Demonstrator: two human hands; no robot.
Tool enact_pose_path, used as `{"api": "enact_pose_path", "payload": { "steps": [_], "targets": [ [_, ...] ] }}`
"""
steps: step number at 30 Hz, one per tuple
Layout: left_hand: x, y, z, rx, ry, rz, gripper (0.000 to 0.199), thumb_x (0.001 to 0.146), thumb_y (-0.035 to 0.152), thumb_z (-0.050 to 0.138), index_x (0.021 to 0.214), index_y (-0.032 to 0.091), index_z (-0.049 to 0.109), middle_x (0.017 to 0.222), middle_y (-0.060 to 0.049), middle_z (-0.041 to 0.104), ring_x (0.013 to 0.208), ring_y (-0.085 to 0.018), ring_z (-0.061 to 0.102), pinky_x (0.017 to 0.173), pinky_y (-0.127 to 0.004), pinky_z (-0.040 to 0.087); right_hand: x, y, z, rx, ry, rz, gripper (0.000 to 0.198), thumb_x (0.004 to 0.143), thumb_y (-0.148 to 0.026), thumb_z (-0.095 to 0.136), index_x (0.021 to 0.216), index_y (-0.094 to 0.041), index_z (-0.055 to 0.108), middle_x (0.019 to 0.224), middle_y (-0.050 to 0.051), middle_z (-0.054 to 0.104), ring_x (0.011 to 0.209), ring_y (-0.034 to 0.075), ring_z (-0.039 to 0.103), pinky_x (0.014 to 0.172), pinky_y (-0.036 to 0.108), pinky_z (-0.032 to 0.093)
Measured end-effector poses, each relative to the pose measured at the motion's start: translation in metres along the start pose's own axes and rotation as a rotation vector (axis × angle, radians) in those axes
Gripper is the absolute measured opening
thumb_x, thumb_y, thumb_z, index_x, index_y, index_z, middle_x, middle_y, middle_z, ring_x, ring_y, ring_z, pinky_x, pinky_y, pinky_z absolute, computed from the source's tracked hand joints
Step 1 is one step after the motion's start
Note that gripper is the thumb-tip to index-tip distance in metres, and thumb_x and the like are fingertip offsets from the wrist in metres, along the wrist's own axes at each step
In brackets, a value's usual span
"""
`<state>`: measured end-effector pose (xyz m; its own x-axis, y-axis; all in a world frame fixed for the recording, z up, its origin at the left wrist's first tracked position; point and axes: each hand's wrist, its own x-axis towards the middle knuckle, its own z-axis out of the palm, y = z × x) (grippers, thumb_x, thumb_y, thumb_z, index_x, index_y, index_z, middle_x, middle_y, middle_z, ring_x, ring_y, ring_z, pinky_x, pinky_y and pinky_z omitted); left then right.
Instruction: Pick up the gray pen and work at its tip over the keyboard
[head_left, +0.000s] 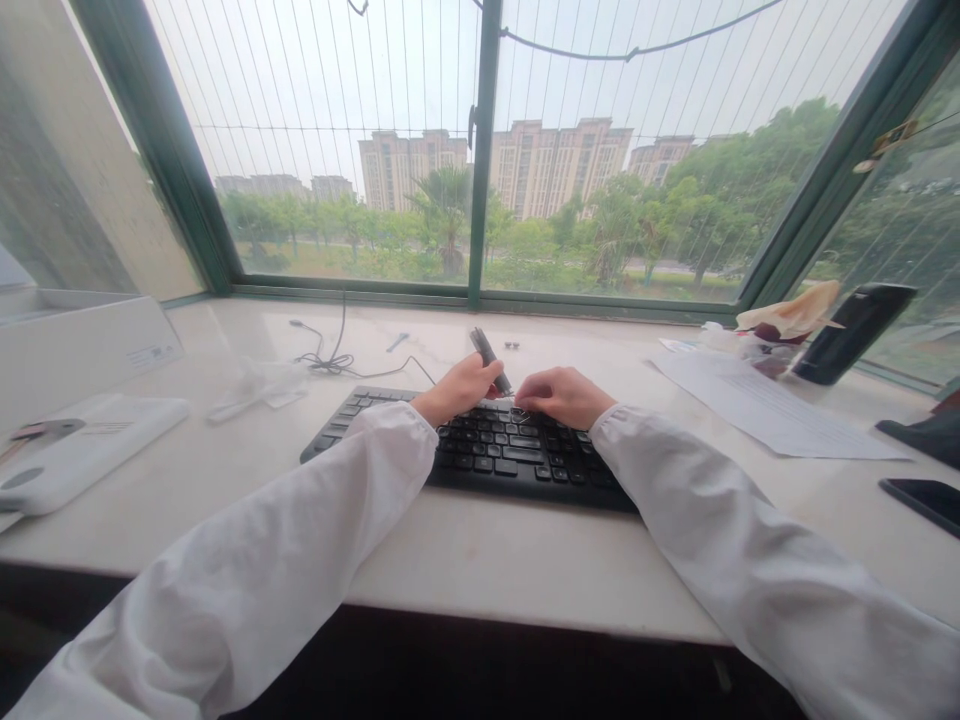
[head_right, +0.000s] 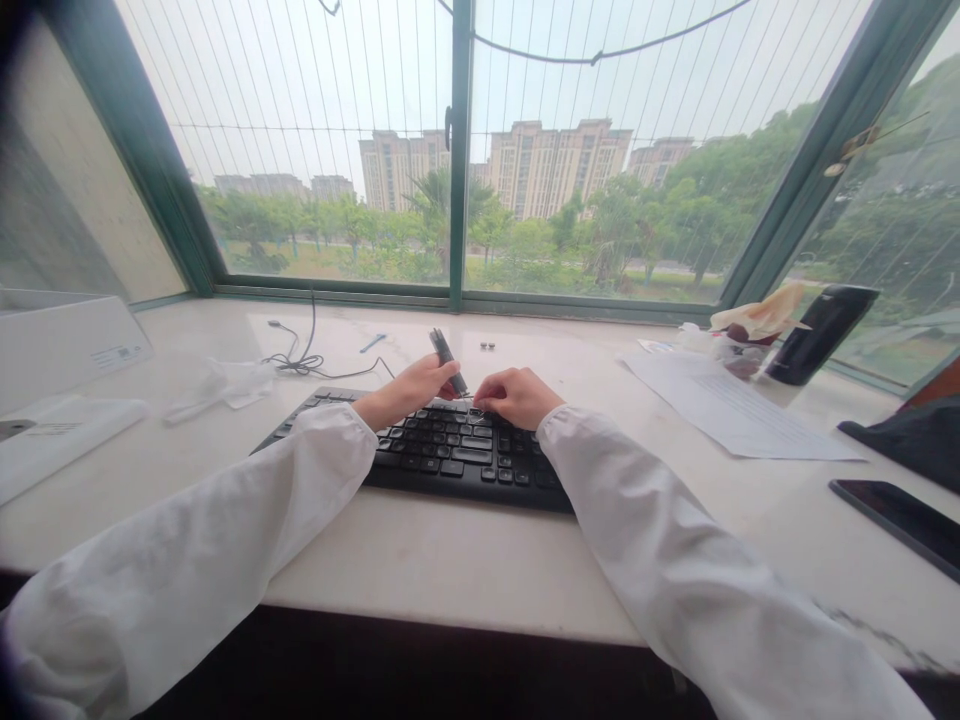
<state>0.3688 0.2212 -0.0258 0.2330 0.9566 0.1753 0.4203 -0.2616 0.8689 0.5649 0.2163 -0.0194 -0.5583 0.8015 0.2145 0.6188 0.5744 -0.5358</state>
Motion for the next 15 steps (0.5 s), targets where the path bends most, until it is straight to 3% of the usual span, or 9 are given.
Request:
{"api": "enact_pose_path", "payload": {
  "steps": [15],
  "targets": [
    [-0.009,0.011,-0.004,0.016,-0.009,0.016,0.028,0.085,0.031,0.044,0.07,0.012,0.059,0.072,-0.01,0.067,0.065,-0.017,0.062,0.066,-0.029,0.049,-0.001,0.006,0.003,0.081,0.007,0.002,0.016,0.077,-0.029,0.064,0.085,-0.017,0.072,0.076,0.001,0.072,0.072,0.014,0.063,0.071,0.024,0.048]
  ]
}}
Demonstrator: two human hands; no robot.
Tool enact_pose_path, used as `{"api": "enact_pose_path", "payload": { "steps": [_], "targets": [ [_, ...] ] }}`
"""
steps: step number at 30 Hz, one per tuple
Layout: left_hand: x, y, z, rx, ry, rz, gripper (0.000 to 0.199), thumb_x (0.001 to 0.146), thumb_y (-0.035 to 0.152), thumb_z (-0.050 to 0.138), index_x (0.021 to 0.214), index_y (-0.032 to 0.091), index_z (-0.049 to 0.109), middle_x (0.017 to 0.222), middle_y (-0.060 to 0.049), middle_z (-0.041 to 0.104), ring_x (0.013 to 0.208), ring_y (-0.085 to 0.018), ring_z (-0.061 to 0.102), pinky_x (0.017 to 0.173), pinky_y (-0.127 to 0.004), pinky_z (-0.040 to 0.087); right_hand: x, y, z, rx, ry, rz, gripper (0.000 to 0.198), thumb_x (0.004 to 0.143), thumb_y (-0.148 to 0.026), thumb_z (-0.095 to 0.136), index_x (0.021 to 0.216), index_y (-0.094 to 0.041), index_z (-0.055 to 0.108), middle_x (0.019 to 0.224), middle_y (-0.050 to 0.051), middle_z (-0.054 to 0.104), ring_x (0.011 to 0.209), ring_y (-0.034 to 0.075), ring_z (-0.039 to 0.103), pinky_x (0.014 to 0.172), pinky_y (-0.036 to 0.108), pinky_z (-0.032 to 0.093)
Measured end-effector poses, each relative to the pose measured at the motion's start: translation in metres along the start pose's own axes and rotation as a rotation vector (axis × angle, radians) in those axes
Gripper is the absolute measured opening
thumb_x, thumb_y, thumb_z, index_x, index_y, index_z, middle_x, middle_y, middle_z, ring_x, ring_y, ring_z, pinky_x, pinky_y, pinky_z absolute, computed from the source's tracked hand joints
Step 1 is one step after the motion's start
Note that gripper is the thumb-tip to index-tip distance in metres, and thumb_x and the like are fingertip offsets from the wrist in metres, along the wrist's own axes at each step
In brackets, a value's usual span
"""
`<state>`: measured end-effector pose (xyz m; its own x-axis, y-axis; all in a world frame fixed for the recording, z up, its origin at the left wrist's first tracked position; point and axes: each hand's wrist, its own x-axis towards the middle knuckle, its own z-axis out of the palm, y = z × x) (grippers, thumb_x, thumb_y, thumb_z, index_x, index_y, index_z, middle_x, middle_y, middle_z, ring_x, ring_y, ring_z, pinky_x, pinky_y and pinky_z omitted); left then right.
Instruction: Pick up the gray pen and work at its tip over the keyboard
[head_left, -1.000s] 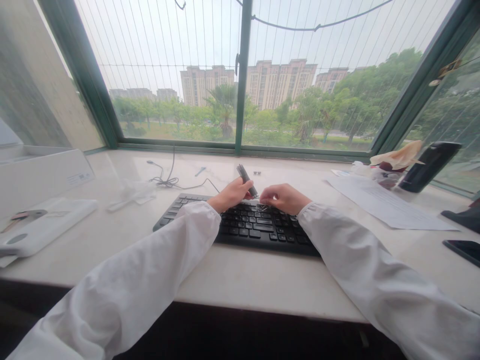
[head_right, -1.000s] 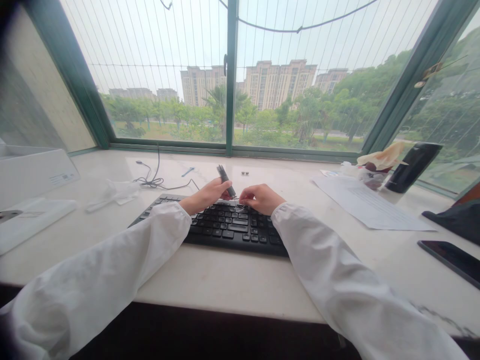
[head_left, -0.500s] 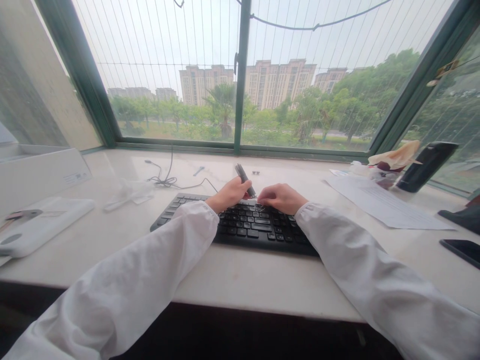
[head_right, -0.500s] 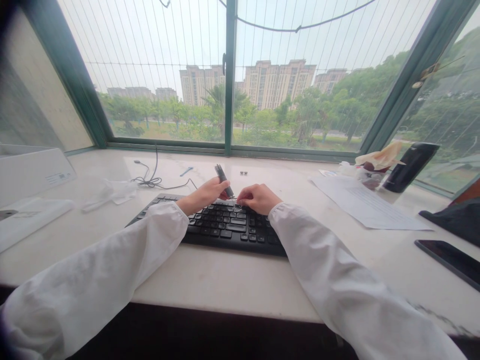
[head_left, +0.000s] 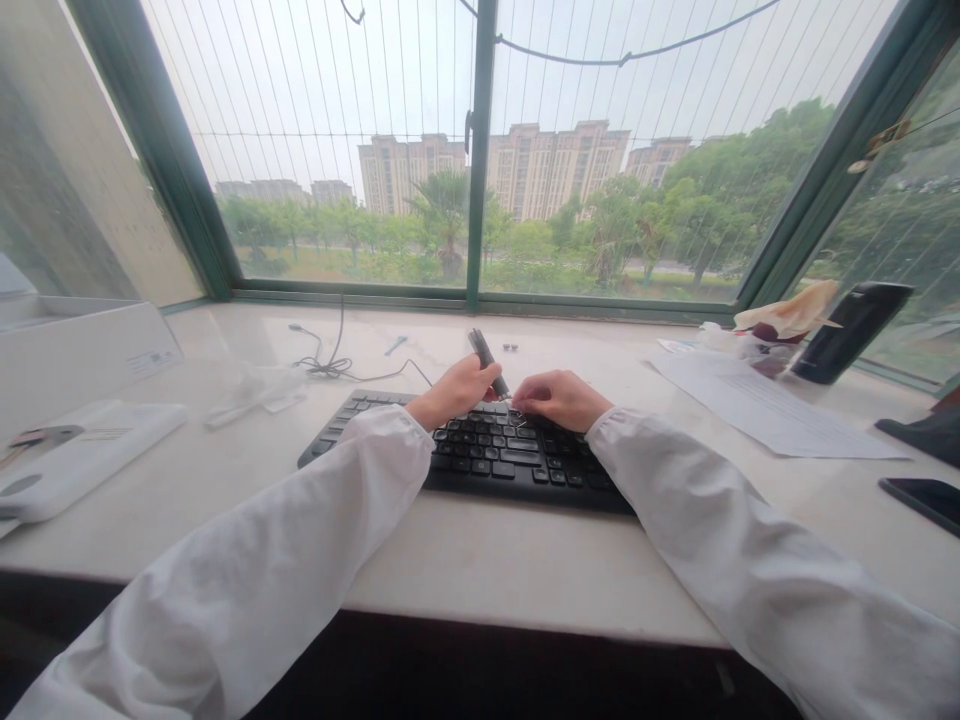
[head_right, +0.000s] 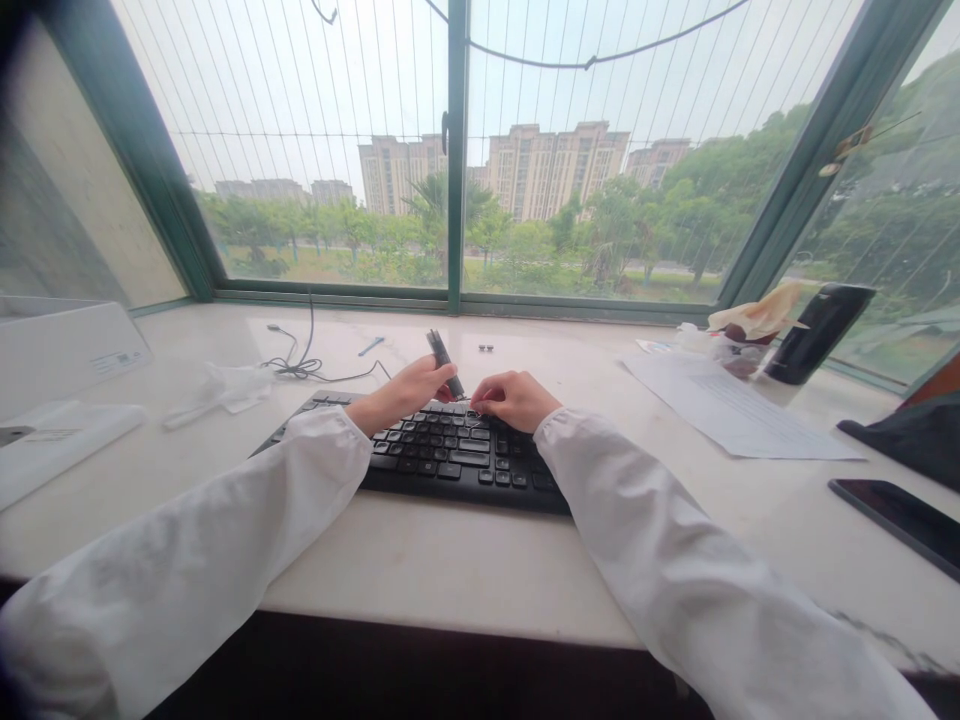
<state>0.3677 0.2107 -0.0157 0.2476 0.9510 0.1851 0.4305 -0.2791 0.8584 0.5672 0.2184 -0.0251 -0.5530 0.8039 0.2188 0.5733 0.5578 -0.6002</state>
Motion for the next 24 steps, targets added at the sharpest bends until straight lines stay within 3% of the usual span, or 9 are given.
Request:
{"api": "enact_pose_path", "payload": {
  "steps": [5,12,24],
  "targets": [
    [0.002,-0.003,0.001,0.012,0.0,0.02,0.028,0.088,0.031,0.043,0.072,0.013,0.057,0.072,-0.009,0.067,0.066,-0.016,0.062,0.066,-0.028,0.05,0.0,-0.004,-0.002,-0.047,-0.03,-0.028,0.014,0.078,-0.023,0.06,0.085,-0.018,0.071,0.076,0.001,0.07,0.07,0.012,0.062,0.07,0.023,0.046],
    [0.0,-0.003,0.005,-0.149,-0.008,0.045,0.025,0.091,0.035,0.048,0.081,0.013,0.053,0.077,-0.006,0.064,0.068,-0.014,0.063,0.069,-0.028,0.052,-0.002,-0.006,-0.008,-0.187,-0.037,-0.095,0.013,0.08,-0.017,0.054,0.082,-0.018,0.068,0.074,0.0,0.067,0.068,0.011,0.059,0.071,0.023,0.044],
    [-0.001,-0.002,0.011,-0.227,-0.017,-0.013,0.021,0.091,0.032,0.054,0.086,0.011,0.054,0.086,-0.007,0.065,0.072,-0.014,0.065,0.073,-0.029,0.054,-0.007,-0.012,-0.017,-0.201,-0.058,-0.035,0.011,0.075,-0.018,0.061,0.079,-0.02,0.07,0.07,-0.001,0.069,0.065,0.011,0.06,0.066,0.021,0.043]
  ]
}}
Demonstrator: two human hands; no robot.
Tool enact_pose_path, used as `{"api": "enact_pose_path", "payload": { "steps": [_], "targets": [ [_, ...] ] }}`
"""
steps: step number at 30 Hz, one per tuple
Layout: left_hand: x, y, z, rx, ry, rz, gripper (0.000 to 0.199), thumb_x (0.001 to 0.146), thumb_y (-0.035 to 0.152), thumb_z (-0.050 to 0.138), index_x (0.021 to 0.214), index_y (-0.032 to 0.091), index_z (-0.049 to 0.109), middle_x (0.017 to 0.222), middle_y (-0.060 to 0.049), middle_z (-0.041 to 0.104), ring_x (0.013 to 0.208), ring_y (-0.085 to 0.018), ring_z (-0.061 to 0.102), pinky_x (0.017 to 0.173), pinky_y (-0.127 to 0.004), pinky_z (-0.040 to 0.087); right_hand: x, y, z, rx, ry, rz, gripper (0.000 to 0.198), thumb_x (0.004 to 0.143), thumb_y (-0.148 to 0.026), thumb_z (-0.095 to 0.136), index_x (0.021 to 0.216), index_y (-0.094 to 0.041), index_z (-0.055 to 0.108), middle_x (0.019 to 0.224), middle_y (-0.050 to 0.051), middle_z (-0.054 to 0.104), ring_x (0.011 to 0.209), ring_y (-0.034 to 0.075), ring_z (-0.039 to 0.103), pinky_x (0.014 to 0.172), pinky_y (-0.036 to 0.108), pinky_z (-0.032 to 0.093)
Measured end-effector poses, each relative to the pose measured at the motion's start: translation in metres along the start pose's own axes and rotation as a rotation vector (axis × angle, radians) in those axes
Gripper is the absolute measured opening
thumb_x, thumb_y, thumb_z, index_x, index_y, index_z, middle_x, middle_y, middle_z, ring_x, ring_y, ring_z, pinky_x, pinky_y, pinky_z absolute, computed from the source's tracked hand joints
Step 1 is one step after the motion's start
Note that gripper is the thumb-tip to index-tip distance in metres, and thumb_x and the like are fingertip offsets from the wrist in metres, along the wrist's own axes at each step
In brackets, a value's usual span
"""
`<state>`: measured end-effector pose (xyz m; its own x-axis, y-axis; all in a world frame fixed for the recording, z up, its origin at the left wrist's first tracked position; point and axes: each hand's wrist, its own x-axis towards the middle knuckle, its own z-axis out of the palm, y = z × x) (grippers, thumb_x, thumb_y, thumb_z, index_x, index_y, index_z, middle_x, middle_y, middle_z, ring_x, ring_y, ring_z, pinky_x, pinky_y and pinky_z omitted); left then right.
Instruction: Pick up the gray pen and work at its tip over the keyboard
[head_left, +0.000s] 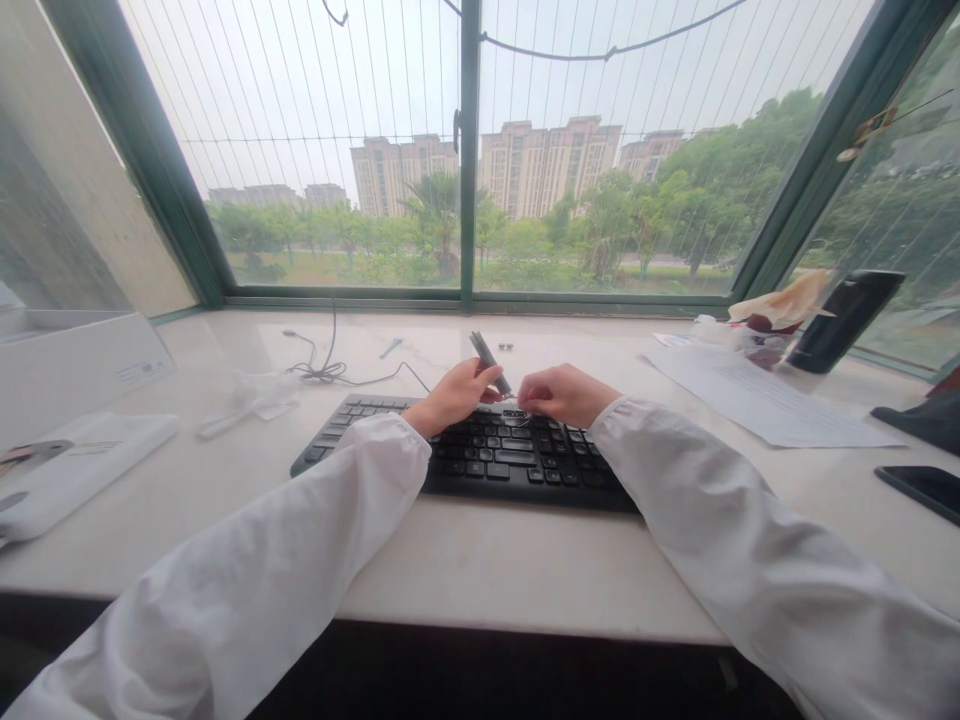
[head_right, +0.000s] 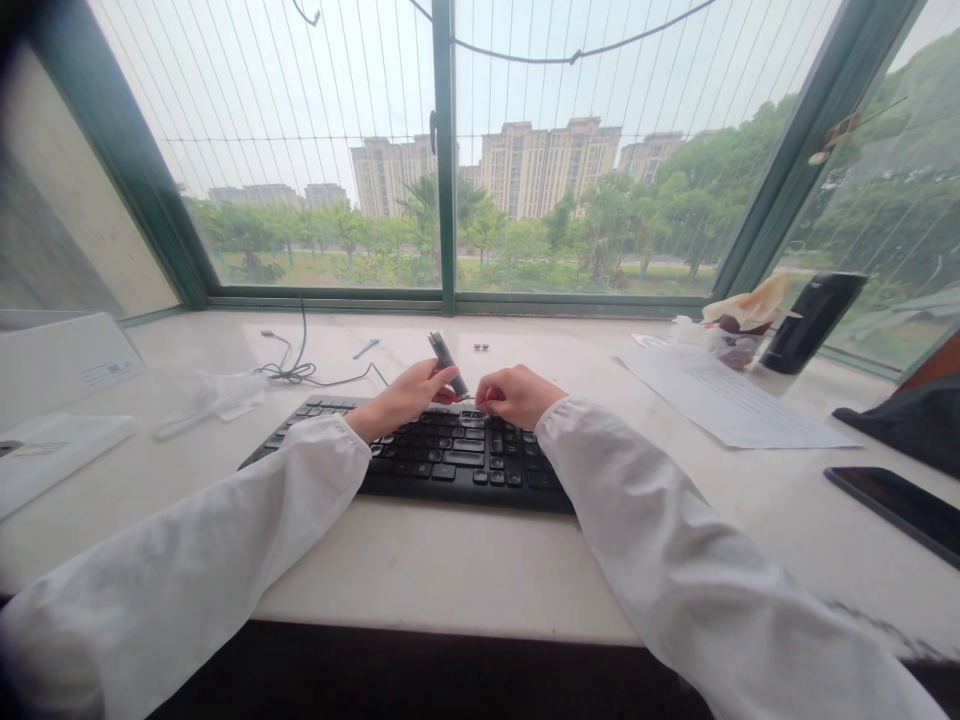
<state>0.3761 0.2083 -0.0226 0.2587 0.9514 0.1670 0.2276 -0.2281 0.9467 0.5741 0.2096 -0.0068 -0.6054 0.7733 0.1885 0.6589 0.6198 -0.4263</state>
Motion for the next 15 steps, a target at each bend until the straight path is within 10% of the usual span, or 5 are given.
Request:
{"api": "enact_pose_path", "payload": {
  "steps": [15],
  "targets": [
    [-0.002,-0.003,-0.001,0.117,-0.066,0.061,0.032,0.085,0.039,0.062,0.1,0.011,0.06,0.086,-0.009,0.068,0.072,-0.016,0.066,0.07,-0.03,0.052,-0.003,-0.016,0.001,-0.129,0.092,0.076,0.02,0.071,-0.016,0.058,0.084,-0.022,0.073,0.07,-0.002,0.069,0.063,0.011,0.061,0.062,0.021,0.044]
  ]
}}
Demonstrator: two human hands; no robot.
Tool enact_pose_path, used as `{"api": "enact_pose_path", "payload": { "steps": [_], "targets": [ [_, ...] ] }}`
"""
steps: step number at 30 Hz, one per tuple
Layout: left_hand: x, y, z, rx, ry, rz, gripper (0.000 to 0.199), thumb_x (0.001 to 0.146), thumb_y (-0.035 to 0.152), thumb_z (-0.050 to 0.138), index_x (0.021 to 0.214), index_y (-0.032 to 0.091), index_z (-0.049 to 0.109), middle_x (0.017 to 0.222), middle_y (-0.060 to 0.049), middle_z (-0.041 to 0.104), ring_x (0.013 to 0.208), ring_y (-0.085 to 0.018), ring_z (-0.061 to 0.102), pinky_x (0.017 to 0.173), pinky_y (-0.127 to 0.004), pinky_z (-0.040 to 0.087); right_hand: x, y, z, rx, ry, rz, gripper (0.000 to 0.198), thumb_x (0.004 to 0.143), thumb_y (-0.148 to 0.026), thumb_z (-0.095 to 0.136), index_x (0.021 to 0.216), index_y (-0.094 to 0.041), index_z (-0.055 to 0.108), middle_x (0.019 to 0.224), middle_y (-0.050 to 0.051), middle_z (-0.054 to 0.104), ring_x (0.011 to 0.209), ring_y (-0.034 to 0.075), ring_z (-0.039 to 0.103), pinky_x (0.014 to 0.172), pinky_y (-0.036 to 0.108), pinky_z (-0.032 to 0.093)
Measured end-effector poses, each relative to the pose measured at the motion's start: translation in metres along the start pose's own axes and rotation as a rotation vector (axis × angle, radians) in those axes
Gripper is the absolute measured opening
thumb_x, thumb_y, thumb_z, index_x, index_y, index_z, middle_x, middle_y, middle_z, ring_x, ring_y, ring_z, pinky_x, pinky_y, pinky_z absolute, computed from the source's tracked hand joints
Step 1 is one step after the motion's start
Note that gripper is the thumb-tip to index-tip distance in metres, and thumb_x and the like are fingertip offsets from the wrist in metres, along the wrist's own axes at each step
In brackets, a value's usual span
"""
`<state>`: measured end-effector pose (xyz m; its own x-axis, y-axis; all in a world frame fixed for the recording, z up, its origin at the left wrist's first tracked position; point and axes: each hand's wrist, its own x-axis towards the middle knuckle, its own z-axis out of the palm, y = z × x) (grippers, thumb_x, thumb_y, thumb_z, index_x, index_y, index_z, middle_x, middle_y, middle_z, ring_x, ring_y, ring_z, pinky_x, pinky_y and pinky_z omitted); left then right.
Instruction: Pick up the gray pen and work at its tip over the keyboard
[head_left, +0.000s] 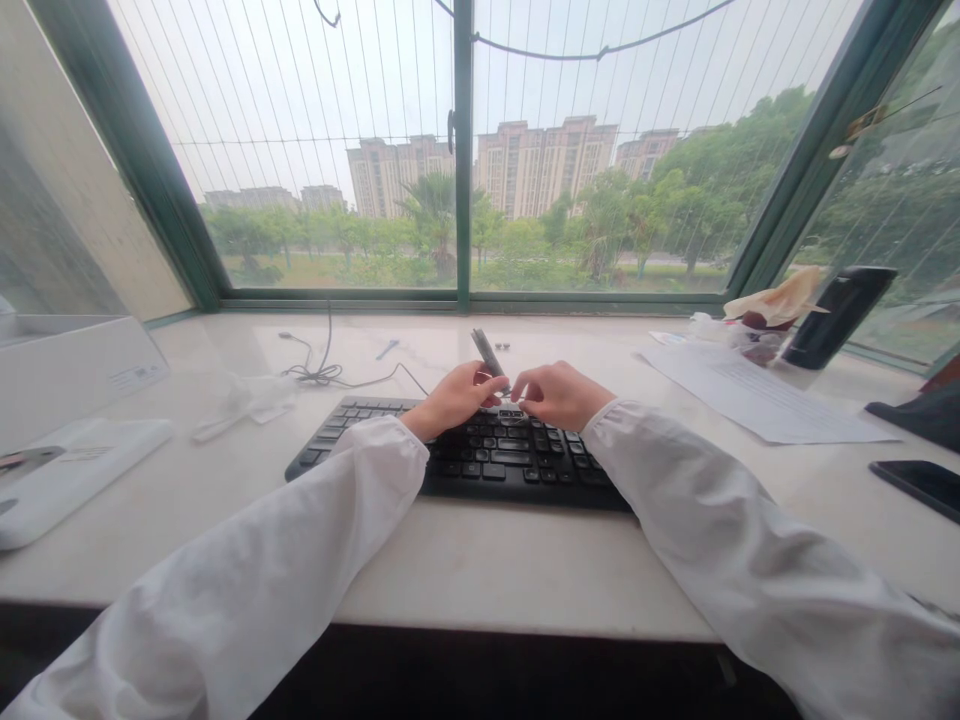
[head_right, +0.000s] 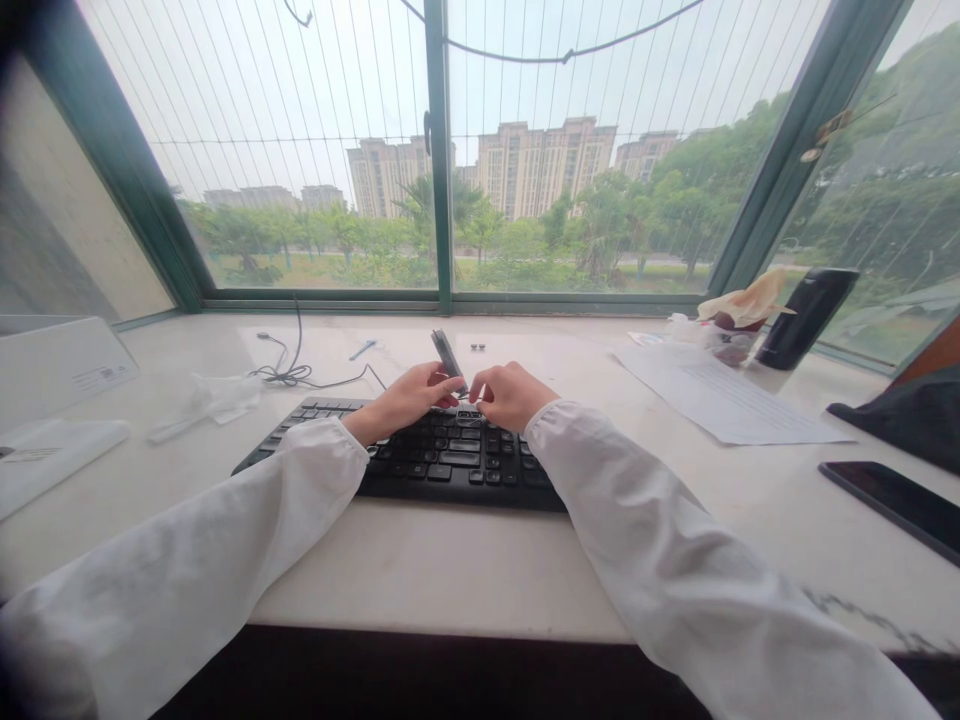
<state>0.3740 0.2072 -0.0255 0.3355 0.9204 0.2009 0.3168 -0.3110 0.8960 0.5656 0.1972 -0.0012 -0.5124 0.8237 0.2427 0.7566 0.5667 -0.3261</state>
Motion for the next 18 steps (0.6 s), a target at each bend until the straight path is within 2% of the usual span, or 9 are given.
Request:
{"api": "enact_pose_path", "payload": {
  "steps": [4,8,11,15,18],
  "targets": [
    [0.0009,-0.0021,0.0003,0.02,-0.006,0.038,0.034,0.083,0.04,0.063,0.1,0.01,0.06,0.089,-0.011,0.069,0.074,-0.017,0.065,0.07,-0.03,0.052,-0.0002,0.0002,-0.0006,-0.022,-0.005,0.02,0.017,0.073,-0.02,0.059,0.082,-0.022,0.073,0.071,0.0,0.07,0.066,0.013,0.062,0.063,0.022,0.044],
    [0.0015,-0.0004,0.0038,0.01,-0.004,0.036,0.027,0.085,0.033,0.061,0.098,0.01,0.061,0.092,-0.011,0.068,0.076,-0.017,0.065,0.072,-0.032,0.053,0.0,0.0014,-0.0001,-0.054,0.017,0.046,0.017,0.077,-0.029,0.061,0.081,-0.021,0.075,0.073,0.002,0.071,0.07,0.015,0.062,0.065,0.024,0.043],
    [0.0002,0.0028,0.0066,-0.003,-0.009,0.029,0.022,0.086,0.03,0.059,0.094,0.009,0.061,0.088,-0.009,0.068,0.077,-0.016,0.065,0.073,-0.031,0.053,0.0004,0.0006,-0.0013,-0.041,0.018,0.079,0.016,0.076,-0.029,0.062,0.081,-0.021,0.075,0.077,0.002,0.072,0.073,0.016,0.063,0.067,0.025,0.043],
    [-0.0011,0.005,0.0086,0.011,-0.029,0.04,0.022,0.088,0.029,0.055,0.094,0.01,0.062,0.088,-0.009,0.068,0.077,-0.015,0.064,0.074,-0.029,0.052,0.0012,-0.0015,-0.0036,0.018,-0.066,0.134,0.016,0.076,-0.024,0.059,0.067,-0.019,0.071,0.07,0.002,0.071,0.068,0.016,0.063,0.065,0.025,0.044],
    [0.0001,0.0032,0.0094,0.044,-0.035,0.054,0.023,0.089,0.03,0.052,0.095,0.01,0.062,0.09,-0.009,0.068,0.077,-0.015,0.064,0.073,-0.028,0.052,0.0024,-0.0014,-0.0024,0.148,-0.139,0.206,0.012,0.076,-0.02,0.057,0.069,-0.018,0.066,0.065,0.002,0.07,0.058,0.014,0.061,0.058,0.024,0.045]
  ]
}}
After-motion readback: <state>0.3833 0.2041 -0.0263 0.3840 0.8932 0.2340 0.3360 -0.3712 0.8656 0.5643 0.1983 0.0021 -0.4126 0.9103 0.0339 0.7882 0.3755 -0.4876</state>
